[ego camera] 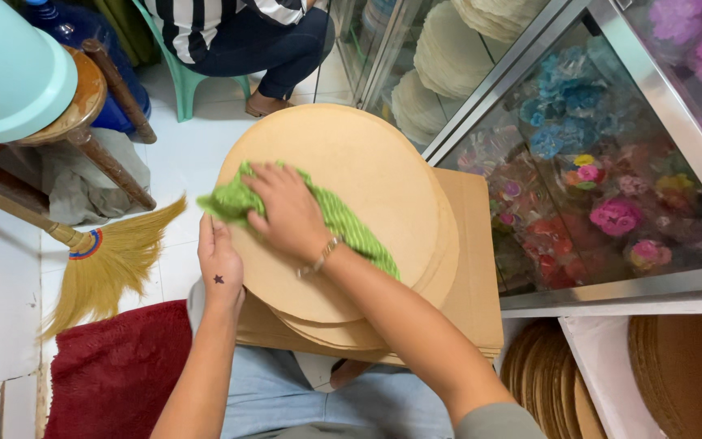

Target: The person wipes the surface of stacked round cardboard pieces with a green cloth. They repeatedly pick up a circle, wipe it, and place it into a nearby shelf compartment. The task continues with multiple circles handled one at a time.

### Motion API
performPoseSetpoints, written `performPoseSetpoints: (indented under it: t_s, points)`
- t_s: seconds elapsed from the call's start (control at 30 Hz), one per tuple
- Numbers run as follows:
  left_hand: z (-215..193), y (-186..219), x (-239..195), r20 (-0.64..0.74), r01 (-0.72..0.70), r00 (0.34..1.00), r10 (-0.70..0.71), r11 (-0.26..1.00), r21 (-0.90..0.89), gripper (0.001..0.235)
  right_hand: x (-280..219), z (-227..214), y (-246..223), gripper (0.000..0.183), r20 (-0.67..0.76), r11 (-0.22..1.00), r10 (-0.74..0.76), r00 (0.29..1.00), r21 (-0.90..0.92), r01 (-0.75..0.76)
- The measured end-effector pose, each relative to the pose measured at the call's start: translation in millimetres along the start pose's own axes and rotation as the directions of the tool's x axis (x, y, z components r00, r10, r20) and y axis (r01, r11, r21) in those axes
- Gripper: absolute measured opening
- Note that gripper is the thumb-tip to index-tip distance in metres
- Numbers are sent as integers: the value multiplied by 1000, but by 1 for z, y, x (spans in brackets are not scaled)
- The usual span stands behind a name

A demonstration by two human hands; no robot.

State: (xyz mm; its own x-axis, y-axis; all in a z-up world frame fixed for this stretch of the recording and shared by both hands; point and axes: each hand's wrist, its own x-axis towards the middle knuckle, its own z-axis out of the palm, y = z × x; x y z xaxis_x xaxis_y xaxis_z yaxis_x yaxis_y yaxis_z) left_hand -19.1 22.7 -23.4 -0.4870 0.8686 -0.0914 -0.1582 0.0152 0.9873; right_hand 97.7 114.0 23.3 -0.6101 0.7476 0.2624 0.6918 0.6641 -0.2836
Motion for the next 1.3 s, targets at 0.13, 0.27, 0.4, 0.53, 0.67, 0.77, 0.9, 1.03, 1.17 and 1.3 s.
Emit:
performPoseSetpoints:
  t_s: [0.13,0.27,0.4,0.53,0.67,0.77,0.9,1.03,1.17,1.3]
  points:
    - [5,5,-2,-47,-42,998,39,998,-48,46,-72,-34,-5,61,97,990,-92,991,114,81]
    - [-1,17,-4,35,-41,999,39,997,67,49,-118,-69,31,65,119,986,-86,989,151,68]
    - [-7,24,0,76,-59,996,42,971,230,50,-93,-75,106,58,-6,996,32,999,87,-31]
    - [-7,29,-2,82,-34,997,8,947,319,51,-24,-42,154,56,-123,945,292,948,-117,-306]
    - [-8,17,3,79,-47,997,27,964,263,51,42,-12,119,53,-216,938,229,949,-212,-274]
    - [15,39,-20,19,-21,1000,24,990,-140,56,50,-2,52,50,-197,972,122,973,-174,-157]
    - [12,7,-8,6,38,999,-38,947,-320,72,11,5,2,58,-75,995,40,996,-88,-47]
    - [7,-18,6,-57,-15,998,-7,928,-373,77,-51,-12,-15,63,51,996,-83,995,37,81]
    - [-3,-15,9,-16,-57,998,57,998,32,67,-112,-35,-9,65,106,990,-117,987,85,109]
    - [-1,20,9,26,65,997,-77,952,299,93,-150,-62,23,62,74,960,-230,970,183,213]
